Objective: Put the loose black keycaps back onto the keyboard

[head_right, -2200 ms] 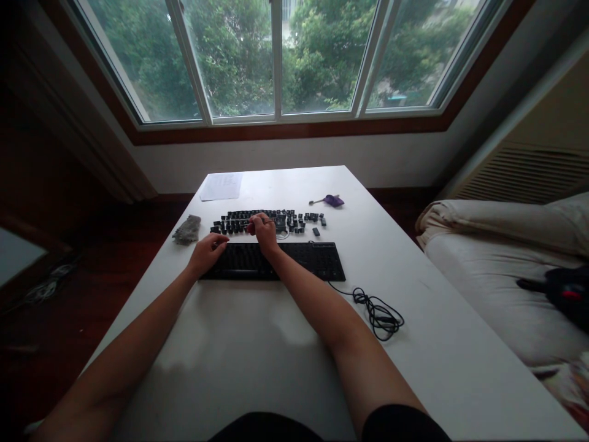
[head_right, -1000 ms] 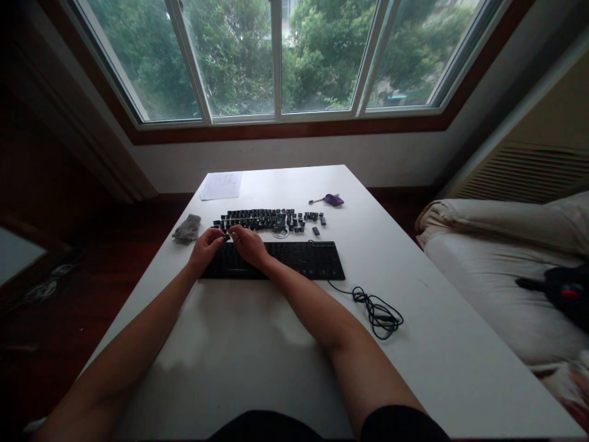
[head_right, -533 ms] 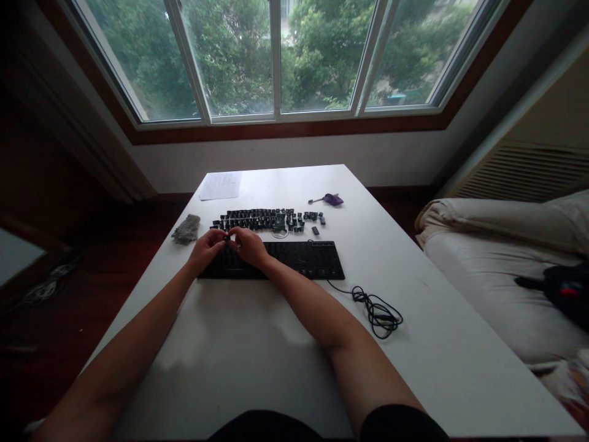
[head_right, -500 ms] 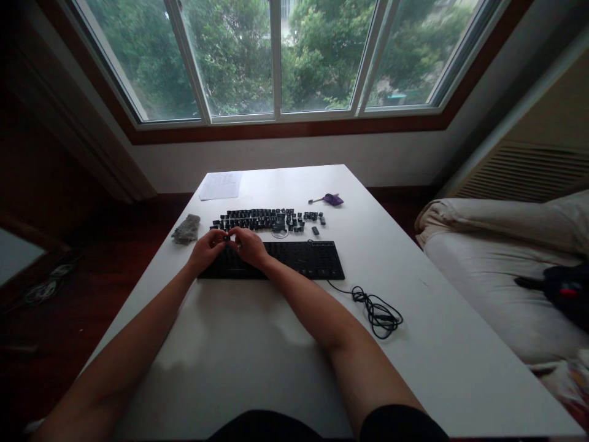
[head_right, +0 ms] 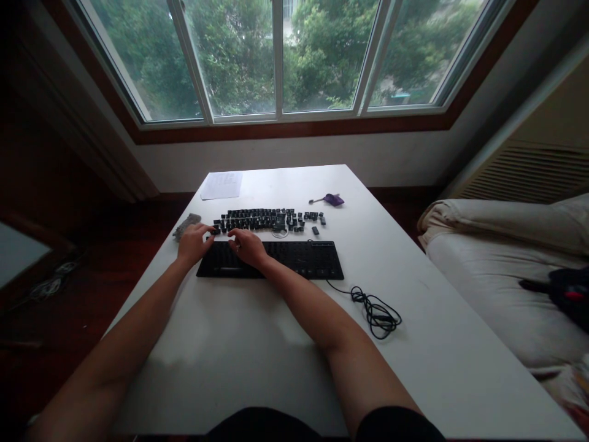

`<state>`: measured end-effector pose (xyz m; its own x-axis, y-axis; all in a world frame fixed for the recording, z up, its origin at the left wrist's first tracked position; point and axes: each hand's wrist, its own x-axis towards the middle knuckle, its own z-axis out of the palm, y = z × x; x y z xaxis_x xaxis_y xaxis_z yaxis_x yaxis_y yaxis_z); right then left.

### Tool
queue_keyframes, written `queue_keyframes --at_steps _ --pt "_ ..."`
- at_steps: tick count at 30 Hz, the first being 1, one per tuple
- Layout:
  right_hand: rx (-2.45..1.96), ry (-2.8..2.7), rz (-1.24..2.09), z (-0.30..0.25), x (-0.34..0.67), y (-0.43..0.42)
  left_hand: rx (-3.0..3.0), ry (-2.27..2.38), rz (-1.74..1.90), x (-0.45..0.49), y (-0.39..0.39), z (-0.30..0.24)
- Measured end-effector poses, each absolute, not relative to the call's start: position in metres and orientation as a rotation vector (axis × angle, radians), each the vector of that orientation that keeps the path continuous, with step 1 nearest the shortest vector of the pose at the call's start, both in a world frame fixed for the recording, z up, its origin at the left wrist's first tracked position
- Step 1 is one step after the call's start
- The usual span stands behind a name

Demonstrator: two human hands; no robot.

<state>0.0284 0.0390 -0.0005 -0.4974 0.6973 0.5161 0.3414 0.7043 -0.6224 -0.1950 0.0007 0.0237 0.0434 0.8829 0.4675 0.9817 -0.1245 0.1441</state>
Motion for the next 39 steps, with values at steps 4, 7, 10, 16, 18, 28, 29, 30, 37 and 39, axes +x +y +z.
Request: queue_keyframes --at_steps 4,7,10,16,18,28,29,30,37,39 --pt "-0.786 -2.126 0.546 -0.003 0.029 0.040 -2.137 -1.919 -0.393 -0.205 0.015 0.029" --pt "-0.783 -2.135 0.536 -0.002 0.030 0.039 -2.193 -1.918 -0.245 -0.205 0.027 0.031" --pt "-0.777 -2.139 0.542 -0.001 0.031 0.039 -2.263 -1.958 -0.142 -0.202 0.039 0.032" --pt "-0.761 -2.142 0.537 0.000 0.032 0.040 -2.323 -2.081 0.011 -0.200 0.054 0.038" --pt "-0.762 -2.147 0.537 0.000 0.032 0.040 -2.343 -2.085 0.041 -0.200 0.056 0.041" --pt "-0.772 -2.159 0.525 0.000 0.032 0.040 -2.380 -2.094 -0.017 -0.205 0.053 0.040" --pt "-0.770 -2.160 0.525 0.000 0.032 0.040 -2.384 -2.100 -0.020 -0.206 0.053 0.039" --pt "-0.767 -2.160 0.523 0.000 0.032 0.040 -2.386 -2.106 -0.023 -0.207 0.053 0.039" --pt "-0.756 -2.149 0.496 -0.001 0.033 0.039 -2.303 -2.088 0.110 -0.203 0.051 0.048" --pt "-0.758 -2.150 0.500 0.000 0.033 0.039 -2.297 -2.059 0.170 -0.199 0.050 0.051"
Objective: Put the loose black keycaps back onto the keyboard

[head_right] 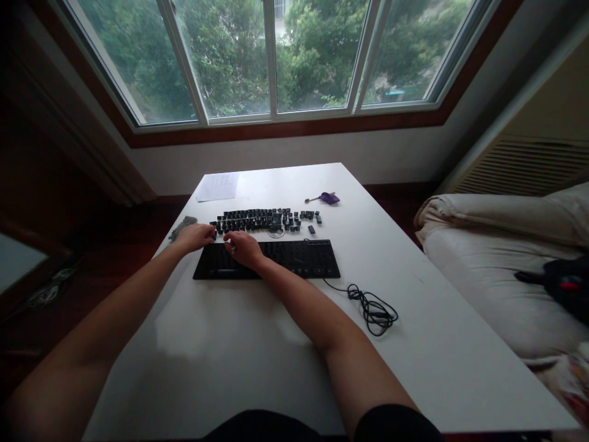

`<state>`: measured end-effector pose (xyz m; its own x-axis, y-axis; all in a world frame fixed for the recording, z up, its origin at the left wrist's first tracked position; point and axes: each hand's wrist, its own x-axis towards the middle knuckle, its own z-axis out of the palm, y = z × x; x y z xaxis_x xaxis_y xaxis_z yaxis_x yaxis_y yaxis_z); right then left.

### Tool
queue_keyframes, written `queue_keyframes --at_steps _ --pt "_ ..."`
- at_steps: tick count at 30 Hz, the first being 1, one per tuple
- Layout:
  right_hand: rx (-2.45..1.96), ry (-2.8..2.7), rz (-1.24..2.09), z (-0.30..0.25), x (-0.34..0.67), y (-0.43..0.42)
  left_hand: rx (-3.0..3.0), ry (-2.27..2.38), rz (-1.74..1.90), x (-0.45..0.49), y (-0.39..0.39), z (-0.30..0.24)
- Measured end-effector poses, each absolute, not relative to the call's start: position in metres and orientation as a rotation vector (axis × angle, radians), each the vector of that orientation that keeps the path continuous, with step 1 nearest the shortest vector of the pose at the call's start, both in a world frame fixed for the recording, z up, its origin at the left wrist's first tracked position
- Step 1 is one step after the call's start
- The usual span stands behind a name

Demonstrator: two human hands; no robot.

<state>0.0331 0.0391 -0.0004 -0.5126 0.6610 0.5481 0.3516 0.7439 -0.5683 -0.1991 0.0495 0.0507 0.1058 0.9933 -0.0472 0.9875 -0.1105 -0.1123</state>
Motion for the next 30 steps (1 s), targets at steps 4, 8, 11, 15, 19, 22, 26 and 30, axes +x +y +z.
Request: queue_keyframes --at_steps 4,8,11,15,19,22,26,30 --pt "-0.762 -2.153 0.510 0.000 0.033 0.039 -2.301 -2.016 0.221 -0.191 0.048 0.054" --pt "-0.761 -2.153 0.521 0.002 0.032 0.039 -2.339 -1.934 0.190 -0.188 0.047 0.054" --pt "-0.780 -2.160 0.539 0.004 0.033 0.038 -2.348 -1.928 0.137 -0.188 0.046 0.053" --pt "-0.792 -2.157 0.551 0.006 0.034 0.037 -2.337 -1.993 -0.017 -0.188 0.036 0.050" --pt "-0.771 -2.123 0.561 0.001 0.033 0.039 -2.315 -1.987 -0.305 -0.180 0.014 0.045" --pt "-0.769 -2.052 0.615 -0.001 0.030 0.043 -2.327 -1.958 -0.528 -0.167 -0.008 0.038" --pt "-0.887 -1.836 0.822 0.003 0.028 0.053 -2.483 -1.773 -0.706 -0.146 -0.038 0.028" --pt "-0.929 -1.652 1.092 0.017 0.029 0.061 -2.740 -1.482 -0.663 -0.133 -0.059 0.022"
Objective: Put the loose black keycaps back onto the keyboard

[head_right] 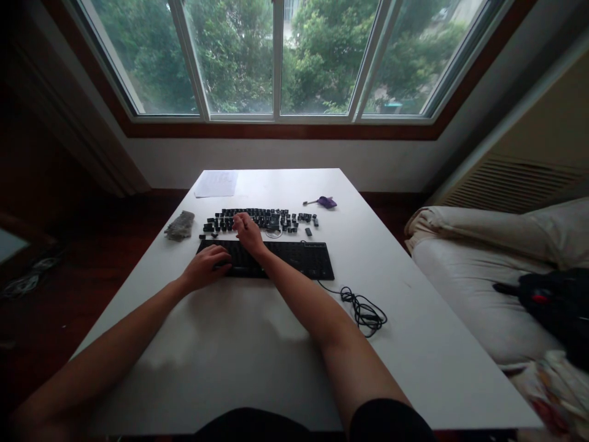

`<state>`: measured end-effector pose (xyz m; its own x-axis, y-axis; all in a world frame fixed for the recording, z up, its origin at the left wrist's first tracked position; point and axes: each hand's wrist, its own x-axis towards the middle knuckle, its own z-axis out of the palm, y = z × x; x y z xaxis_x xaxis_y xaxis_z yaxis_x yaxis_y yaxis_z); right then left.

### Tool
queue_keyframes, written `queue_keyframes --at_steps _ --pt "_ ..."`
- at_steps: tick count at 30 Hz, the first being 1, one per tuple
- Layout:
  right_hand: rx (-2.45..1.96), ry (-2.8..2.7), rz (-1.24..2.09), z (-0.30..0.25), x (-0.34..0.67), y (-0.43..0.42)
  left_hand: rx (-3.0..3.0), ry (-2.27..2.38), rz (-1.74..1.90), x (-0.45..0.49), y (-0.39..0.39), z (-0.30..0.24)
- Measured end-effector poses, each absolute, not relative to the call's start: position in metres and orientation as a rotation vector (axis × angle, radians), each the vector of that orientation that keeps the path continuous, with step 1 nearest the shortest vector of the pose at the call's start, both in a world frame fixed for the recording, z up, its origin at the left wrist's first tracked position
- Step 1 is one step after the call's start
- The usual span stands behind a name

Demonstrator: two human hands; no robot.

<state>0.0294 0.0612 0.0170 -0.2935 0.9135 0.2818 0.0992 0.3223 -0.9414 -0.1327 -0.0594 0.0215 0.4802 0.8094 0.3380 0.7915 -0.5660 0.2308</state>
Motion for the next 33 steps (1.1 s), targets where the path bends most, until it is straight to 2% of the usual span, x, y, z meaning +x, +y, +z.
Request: queue_keyframes --at_steps 11,13,19,23,25,30,33 --pt "-0.793 -1.881 1.390 0.055 0.070 0.049 2.801 1.280 0.575 -0.134 -0.063 0.006" --pt "-0.863 -1.965 1.328 0.054 0.077 0.048 2.752 1.289 0.622 -0.135 -0.062 0.003" --pt "-1.079 -2.343 0.806 0.043 0.101 0.040 2.686 1.293 0.673 -0.133 -0.061 0.004" --pt "-0.991 -2.449 0.775 0.035 0.112 0.035 2.710 1.257 0.650 -0.135 -0.061 0.012" --pt "-0.918 -2.379 0.875 0.031 0.114 0.035 2.724 1.264 0.633 -0.138 -0.061 0.017" --pt "-0.806 -1.881 1.511 0.029 0.109 0.034 2.743 1.271 0.527 -0.147 -0.062 0.026" --pt "-0.659 -1.672 1.732 0.032 0.109 0.029 2.737 1.270 0.485 -0.149 -0.061 0.026"
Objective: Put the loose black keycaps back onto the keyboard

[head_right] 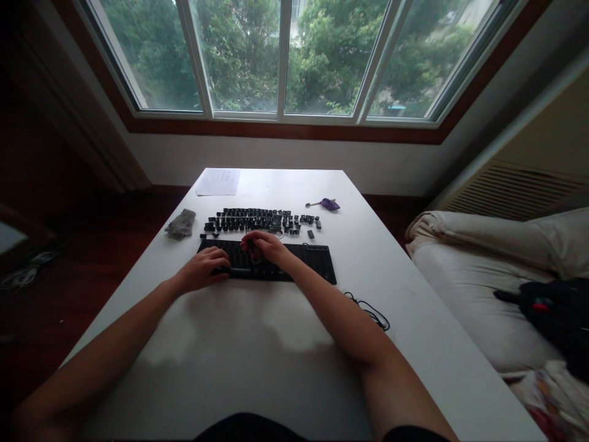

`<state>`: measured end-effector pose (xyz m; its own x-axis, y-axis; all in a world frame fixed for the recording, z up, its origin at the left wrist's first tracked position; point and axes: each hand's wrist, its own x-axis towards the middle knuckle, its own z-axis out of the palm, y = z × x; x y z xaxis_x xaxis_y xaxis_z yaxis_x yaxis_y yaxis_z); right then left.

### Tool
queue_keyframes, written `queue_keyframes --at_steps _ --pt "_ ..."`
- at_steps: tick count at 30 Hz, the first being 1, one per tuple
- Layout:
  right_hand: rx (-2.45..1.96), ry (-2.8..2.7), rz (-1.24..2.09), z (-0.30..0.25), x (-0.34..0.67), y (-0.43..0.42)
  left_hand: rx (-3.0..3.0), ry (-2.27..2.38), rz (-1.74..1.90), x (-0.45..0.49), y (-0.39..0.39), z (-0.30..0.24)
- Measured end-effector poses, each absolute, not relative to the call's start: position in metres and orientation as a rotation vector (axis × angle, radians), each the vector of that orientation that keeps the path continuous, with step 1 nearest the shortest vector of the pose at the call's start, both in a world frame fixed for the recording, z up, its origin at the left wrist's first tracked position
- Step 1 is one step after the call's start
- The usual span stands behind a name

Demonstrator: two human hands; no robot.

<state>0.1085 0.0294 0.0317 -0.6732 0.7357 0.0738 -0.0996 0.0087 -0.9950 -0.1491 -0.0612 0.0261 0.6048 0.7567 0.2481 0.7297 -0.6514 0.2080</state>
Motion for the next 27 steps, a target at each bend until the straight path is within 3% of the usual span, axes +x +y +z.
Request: queue_keyframes --at_steps 4,18,27 --pt "-0.559 -1.602 1.765 0.032 0.108 0.024 2.697 1.281 0.512 -0.150 -0.060 0.021" --pt "-0.734 -1.984 1.364 0.006 0.091 0.009 2.657 1.241 0.643 -0.150 -0.058 0.007" --pt "-0.829 -1.933 1.669 0.004 0.082 0.017 2.663 1.208 0.667 -0.144 -0.060 0.007"
